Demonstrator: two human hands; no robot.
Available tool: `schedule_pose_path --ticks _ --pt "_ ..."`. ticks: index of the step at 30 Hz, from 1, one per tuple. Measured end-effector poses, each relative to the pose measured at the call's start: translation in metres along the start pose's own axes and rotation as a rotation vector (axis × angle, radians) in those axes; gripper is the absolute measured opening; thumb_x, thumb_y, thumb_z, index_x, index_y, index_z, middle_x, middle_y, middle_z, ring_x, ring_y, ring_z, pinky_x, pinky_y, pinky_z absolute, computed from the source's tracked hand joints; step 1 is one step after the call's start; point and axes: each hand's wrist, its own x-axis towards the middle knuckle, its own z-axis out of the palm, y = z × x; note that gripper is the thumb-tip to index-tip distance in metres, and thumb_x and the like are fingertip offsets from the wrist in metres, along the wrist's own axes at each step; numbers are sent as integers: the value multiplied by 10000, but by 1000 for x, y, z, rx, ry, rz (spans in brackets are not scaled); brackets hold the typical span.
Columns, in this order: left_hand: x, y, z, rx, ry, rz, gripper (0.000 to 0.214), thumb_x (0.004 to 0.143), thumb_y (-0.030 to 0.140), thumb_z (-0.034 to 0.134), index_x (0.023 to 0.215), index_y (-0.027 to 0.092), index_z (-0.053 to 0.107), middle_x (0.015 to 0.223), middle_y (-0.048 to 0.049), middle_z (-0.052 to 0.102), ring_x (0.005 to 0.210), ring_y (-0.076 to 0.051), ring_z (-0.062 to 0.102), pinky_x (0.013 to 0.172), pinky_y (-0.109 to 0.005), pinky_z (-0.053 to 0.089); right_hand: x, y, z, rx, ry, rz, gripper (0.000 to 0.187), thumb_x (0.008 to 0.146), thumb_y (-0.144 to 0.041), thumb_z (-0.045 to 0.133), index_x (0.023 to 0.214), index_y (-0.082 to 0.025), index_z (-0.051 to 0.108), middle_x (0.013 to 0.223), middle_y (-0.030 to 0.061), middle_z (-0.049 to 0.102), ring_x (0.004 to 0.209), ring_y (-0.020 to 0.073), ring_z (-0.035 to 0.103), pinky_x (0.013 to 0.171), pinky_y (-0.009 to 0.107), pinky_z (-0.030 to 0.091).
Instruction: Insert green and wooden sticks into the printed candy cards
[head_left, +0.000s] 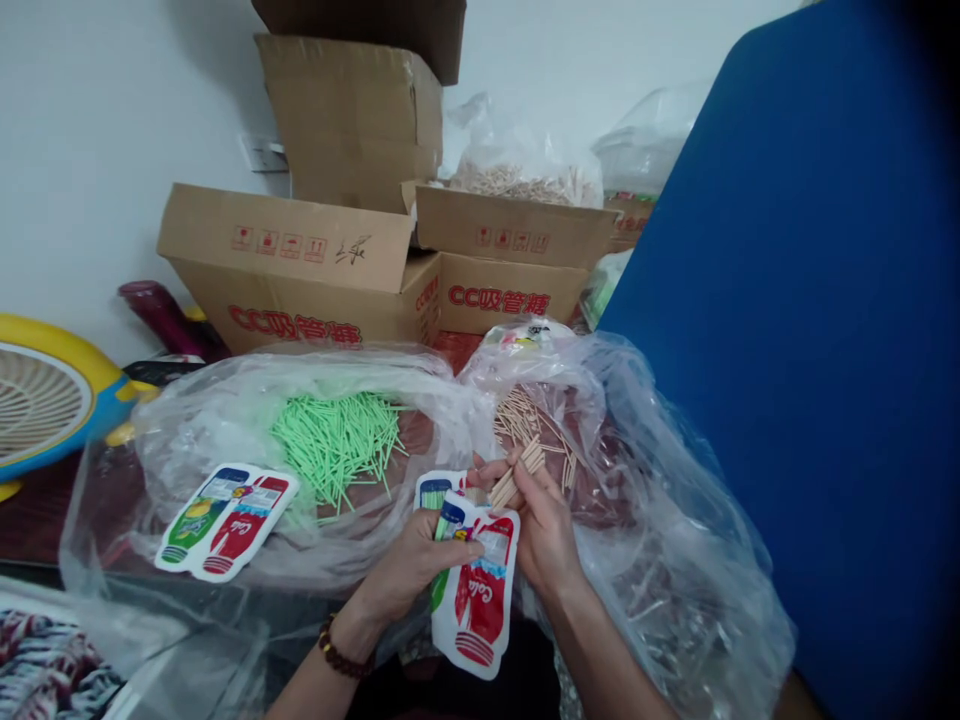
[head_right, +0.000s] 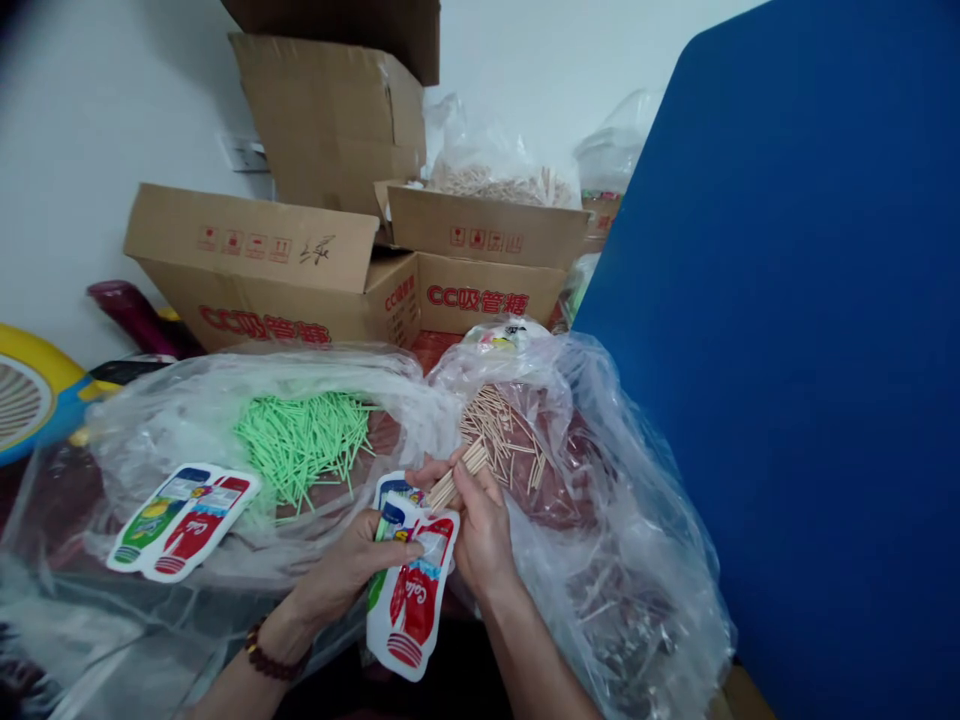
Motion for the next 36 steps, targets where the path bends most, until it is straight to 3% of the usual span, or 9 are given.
schedule_pose_path --ticks 6,9,13,18,23,25,28,31,36 --pt "-1 -1 0 -67 -7 -9 170 690 211 787 822 120 730 762 -53 737 623 -136 636 624 -224 488 -4 4 -8 -49 -15 36 175 827 -365 640 936 -234 598 862 30 739 936 234 681 952 432 474" --pt "0 0 0 -56 11 -3 202 684 224 793 852 126 738 797 -64 749 660 -154 654 648 -239 495 -8 3 -11 -59 -57 98 171 839 -363 627 940 -224 631 981 63 733 950 255 677 883 436 510" --pt "5 1 -1 -16 62 31 232 669 265 807 842 126 740 785 -66 755 637 -160 658 628 -246 494 -8 -2 -13 -172 -182 158 132 808 -326 667 860 -205 665 1205 82 656 1084 268 626 922 406 497" --pt "7 4 -1 26 69 50 302 658 293 815 886 114 728 814 -73 752 656 -171 660 633 -253 498 3 -10 -16 -276 -226 54 300 825 -347 654 1116 -284 613 1263 56 619 1120 259 609 944 440 487" --pt "7 8 -1 42 80 99 250 714 313 772 857 114 726 793 -71 747 652 -165 653 613 -241 490 3 -18 -20 -722 -394 -49 298 904 -368 540 1166 -279 652 1318 51 585 1237 236 513 1096 430 331" --pt "7 8 -2 28 91 121 238 716 304 770 852 114 724 793 -69 748 656 -166 656 624 -246 494 3 -21 -22 -793 -433 -80 293 899 -365 547 1153 -281 666 1352 35 558 1274 231 474 1123 416 284" --pt "8 8 -5 6 114 140 282 713 308 771 913 114 721 850 -84 754 683 -183 667 654 -274 508 7 -19 -27 -698 -339 -54 286 872 -393 582 1117 -277 674 1248 41 632 1171 228 555 1041 396 388" --pt "10 7 -9 -4 149 170 297 707 317 774 914 111 719 842 -81 753 687 -185 667 669 -284 510 7 -6 -32 -548 -330 114 326 768 -347 713 1080 -261 667 1056 33 710 940 205 650 851 340 504" --pt "9 3 -19 -32 226 194 280 655 281 812 849 128 681 772 -34 733 623 -154 649 610 -253 507 -3 22 -30 -382 -260 247 308 707 -280 762 999 -221 682 923 13 736 773 170 673 753 300 529"
